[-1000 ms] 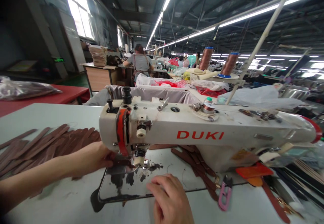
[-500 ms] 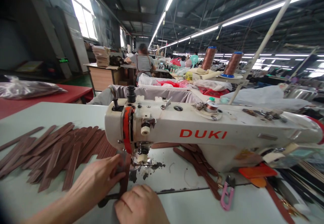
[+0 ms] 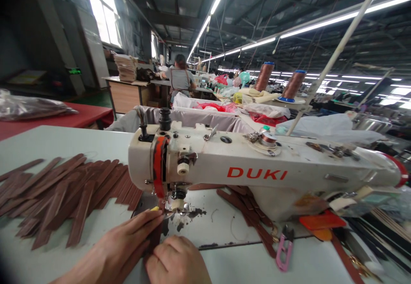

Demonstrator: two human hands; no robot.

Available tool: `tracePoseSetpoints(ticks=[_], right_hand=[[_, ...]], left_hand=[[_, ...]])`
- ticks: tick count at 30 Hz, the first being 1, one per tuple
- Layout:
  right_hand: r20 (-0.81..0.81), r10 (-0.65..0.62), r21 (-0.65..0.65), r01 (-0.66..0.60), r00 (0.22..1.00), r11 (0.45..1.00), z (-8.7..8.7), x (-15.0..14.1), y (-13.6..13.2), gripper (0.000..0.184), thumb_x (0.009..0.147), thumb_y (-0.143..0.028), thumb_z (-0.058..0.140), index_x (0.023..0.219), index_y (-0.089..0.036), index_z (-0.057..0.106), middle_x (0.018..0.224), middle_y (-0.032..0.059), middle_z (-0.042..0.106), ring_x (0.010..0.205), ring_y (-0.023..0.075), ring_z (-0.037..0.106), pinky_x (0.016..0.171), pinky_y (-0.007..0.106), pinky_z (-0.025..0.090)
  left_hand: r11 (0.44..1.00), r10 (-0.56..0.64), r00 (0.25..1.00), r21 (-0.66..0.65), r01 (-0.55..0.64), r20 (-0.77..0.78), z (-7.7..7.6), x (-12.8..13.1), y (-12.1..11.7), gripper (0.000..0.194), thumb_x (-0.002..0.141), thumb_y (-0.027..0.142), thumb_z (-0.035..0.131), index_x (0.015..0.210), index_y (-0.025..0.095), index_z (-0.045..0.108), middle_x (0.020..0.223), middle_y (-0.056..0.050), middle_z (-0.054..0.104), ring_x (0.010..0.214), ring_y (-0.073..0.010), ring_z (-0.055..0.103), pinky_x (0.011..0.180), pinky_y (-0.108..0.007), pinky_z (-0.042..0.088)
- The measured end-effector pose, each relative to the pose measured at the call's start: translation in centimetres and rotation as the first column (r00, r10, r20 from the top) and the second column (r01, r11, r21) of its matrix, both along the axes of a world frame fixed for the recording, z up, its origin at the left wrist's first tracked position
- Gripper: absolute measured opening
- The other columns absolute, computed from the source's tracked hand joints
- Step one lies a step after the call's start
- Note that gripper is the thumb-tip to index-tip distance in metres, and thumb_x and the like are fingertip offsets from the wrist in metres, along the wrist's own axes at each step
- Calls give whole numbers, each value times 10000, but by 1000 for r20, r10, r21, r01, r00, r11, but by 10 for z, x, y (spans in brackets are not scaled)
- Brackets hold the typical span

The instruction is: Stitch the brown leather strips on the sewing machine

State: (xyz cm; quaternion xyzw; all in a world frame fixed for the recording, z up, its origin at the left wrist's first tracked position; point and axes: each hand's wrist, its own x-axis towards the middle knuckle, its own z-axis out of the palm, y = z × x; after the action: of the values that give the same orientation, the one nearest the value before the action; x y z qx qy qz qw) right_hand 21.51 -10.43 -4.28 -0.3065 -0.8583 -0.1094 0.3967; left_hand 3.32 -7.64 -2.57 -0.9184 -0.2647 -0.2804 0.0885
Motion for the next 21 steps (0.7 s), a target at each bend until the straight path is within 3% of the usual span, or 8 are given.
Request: tracePoseSetpoints(ticks=[7,11,14,15,17,21], right_hand=[[-3,-31,-28,31,1000,999,-9,-1,-2,383,966,-160,383,667,-200,620,602,-5,625,542,142,554,490,249,452],[23,-46,-191,49,999,980,13,19,6,240,916,-162,454,818,-201,670,702,16,652,651,156,599,584,248,498],[134,-266,-361,297,955,884,41,45,31,271,954,-136,422,925,-212,680,835,18,678,769,150,634,686,258,516],[153,-306,-363,342,940,867,48,53,42,247,973,-171,437,925,-202,678,869,19,680,786,150,639,708,271,521],[181,-337,-361,381,924,851,55,65,66,173,973,-288,520,1012,-185,654,1013,36,667,868,167,641,774,326,534],[188,-357,-338,401,915,851,52,77,98,272,949,-378,575,1151,-196,596,1180,70,608,982,195,622,843,395,532]], left_hand=[[996,35,999,86,-38,37,12,6,-4,421,815,-2,345,1107,76,638,1072,-80,716,1012,-169,666,1007,-211,462],[995,32,999,90,-30,-24,12,6,-4,439,787,15,364,1129,90,629,1106,-87,708,1009,-187,673,994,-246,484],[998,61,998,35,-60,-9,5,2,-5,427,843,50,393,1224,95,580,1181,-101,676,1067,-190,652,1010,-242,468],[998,67,998,18,-67,-8,2,1,-6,430,850,55,404,1246,96,566,1200,-105,665,1090,-196,641,1026,-249,454],[998,64,998,10,-64,3,0,0,-6,445,844,55,417,1268,88,549,1217,-113,653,1119,-214,624,1058,-271,427],[998,46,999,42,-46,8,1,1,-6,452,835,67,418,1274,80,526,1212,-121,650,1122,-226,617,1060,-258,423]])
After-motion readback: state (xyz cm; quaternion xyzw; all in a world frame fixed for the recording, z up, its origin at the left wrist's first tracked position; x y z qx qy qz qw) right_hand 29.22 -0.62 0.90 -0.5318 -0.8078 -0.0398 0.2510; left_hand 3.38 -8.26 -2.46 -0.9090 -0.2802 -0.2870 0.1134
